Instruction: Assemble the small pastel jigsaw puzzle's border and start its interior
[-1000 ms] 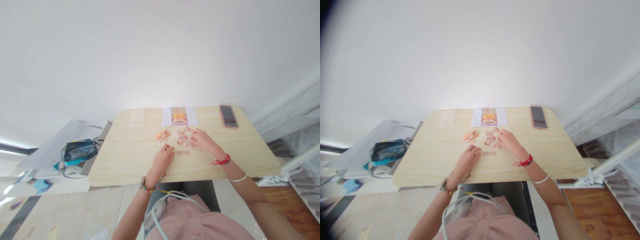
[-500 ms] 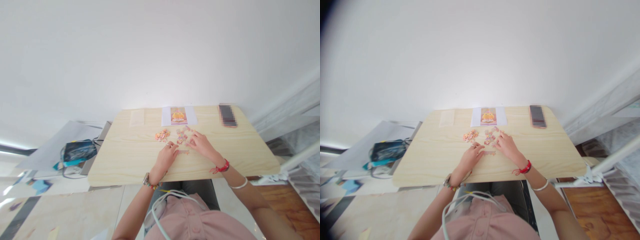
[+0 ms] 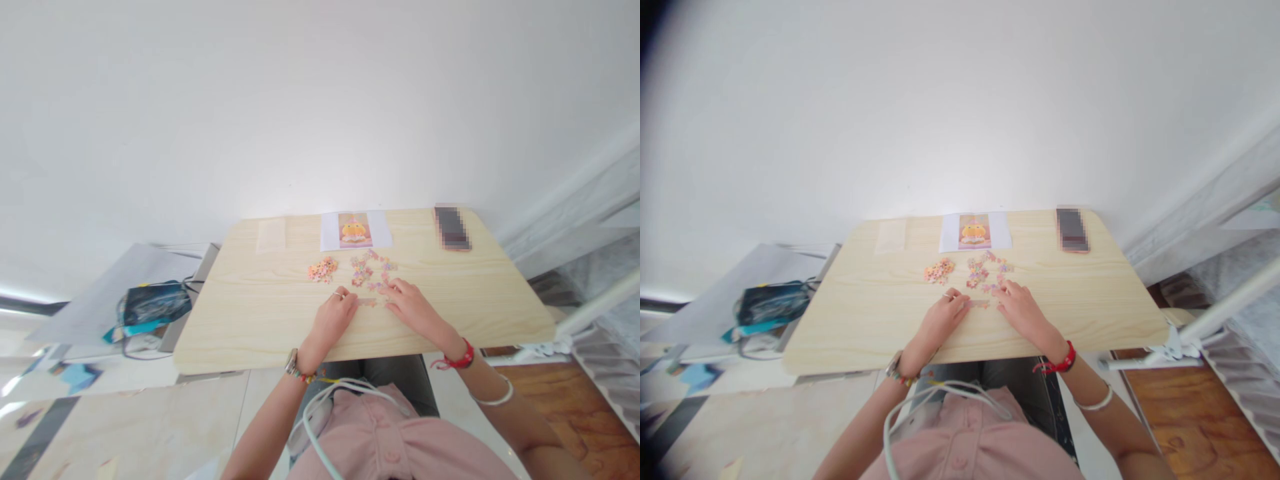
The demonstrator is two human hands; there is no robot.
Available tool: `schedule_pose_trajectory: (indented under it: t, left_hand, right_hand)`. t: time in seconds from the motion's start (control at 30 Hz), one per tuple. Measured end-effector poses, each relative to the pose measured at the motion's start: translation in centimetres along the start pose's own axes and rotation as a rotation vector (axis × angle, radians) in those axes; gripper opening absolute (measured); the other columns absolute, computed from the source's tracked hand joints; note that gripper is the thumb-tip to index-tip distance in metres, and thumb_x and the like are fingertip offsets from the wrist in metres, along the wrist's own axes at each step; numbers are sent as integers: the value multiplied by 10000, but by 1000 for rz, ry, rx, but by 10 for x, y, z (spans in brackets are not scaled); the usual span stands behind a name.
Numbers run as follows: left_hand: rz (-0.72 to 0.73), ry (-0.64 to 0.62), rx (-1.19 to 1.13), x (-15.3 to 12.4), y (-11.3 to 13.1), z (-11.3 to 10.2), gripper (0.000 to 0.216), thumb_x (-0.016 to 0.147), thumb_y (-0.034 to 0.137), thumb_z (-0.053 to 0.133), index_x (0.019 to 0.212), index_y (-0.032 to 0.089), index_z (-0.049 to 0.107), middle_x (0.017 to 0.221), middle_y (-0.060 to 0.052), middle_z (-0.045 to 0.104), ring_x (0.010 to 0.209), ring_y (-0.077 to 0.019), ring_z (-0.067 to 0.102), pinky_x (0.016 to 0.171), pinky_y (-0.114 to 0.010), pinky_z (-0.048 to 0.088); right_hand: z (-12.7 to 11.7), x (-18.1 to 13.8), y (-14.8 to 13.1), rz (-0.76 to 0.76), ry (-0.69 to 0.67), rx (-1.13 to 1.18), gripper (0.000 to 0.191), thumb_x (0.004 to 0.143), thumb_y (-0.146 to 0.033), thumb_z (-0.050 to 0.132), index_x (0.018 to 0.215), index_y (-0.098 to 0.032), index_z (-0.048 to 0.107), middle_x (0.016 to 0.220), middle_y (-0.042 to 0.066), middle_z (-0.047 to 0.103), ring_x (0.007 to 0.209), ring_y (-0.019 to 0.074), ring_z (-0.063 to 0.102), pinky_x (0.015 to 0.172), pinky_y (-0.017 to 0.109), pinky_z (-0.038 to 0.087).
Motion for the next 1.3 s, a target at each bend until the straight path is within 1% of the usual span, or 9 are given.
schedule_pose_trajectory:
  t: [0.2, 0.4, 0.67, 0.77, 0.87, 1.0, 1.13, 1.2, 1.3]
  left_hand:
    - [3, 12, 19, -1, 0, 1, 195, 878, 255, 338, 950, 207, 513, 982, -50, 496, 789, -133, 542, 672, -239, 445]
    - [20, 22, 25, -2, 0, 2, 202, 882, 263, 327, 949, 206, 509, 981, -48, 497, 793, -136, 543, 671, -240, 445]
    - [26, 19, 32, 0, 4, -1, 221, 889, 262, 308, 961, 201, 509, 986, -53, 501, 798, -140, 546, 676, -250, 448]
    - [7, -12, 60, 0, 2, 1, 205, 885, 255, 319, 965, 208, 502, 1003, -46, 496, 820, -137, 542, 682, -241, 444]
    - [-12, -37, 80, -1, -1, 3, 182, 877, 250, 342, 974, 215, 492, 1016, -39, 491, 840, -135, 537, 693, -234, 440]
    - [-29, -45, 86, -2, -4, 2, 173, 872, 245, 353, 982, 219, 483, 1033, -40, 484, 847, -135, 534, 687, -230, 437]
    - [-32, -44, 92, -2, -4, 1, 174, 875, 251, 344, 965, 215, 488, 1028, -42, 486, 839, -137, 536, 676, -229, 436]
    - [-33, -42, 92, -1, -3, 1, 180, 878, 252, 338, 964, 213, 490, 1022, -42, 488, 833, -136, 539, 673, -229, 435]
    - [-36, -36, 91, -1, -4, 2, 184, 880, 256, 335, 959, 212, 495, 1017, -41, 490, 829, -136, 539, 666, -226, 432]
  right_hand:
    - [7, 4, 4, -6, -65, 4, 56, 795, -191, 516, 780, -175, 568, 902, 67, 542, 876, 196, 504, 776, 330, 379]
    - [7, 1, 11, 41, 13, 167, 196, 849, -217, 427, 731, -172, 577, 842, 58, 549, 843, 175, 518, 785, 323, 396]
    - [10, -7, 20, 318, 259, 629, 164, 795, -279, 469, 783, -190, 606, 794, 36, 633, 737, 160, 573, 664, 269, 441]
    - [14, -12, 21, 423, 277, 664, 160, 767, -283, 485, 788, -187, 612, 787, 34, 655, 734, 170, 588, 668, 275, 445]
    - [17, -17, 23, 464, 231, 580, 156, 762, -261, 480, 762, -183, 614, 747, 28, 652, 696, 164, 588, 660, 272, 441]
    - [11, -20, 22, 356, 162, 315, 175, 782, -215, 448, 808, -184, 618, 759, 42, 616, 728, 173, 570, 693, 290, 437]
    - [5, -14, 11, 62, 75, 224, 277, 799, -162, 436, 1034, -224, 569, 952, 58, 549, 881, 169, 530, 768, 287, 434]
    - [7, -11, 8, -40, 3, 210, 252, 811, -160, 435, 1003, -234, 580, 960, 53, 522, 860, 158, 521, 760, 281, 439]
    - [10, -5, 10, -82, -33, 192, 177, 822, -163, 439, 884, -210, 597, 928, 49, 504, 831, 150, 517, 758, 284, 444]
Point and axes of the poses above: each hand's wrist, its own x-axis towards the middle knuckle, its own z-axis out of the palm, y = z × x, the point moved 6 cm from there along x, towards the middle knuckle
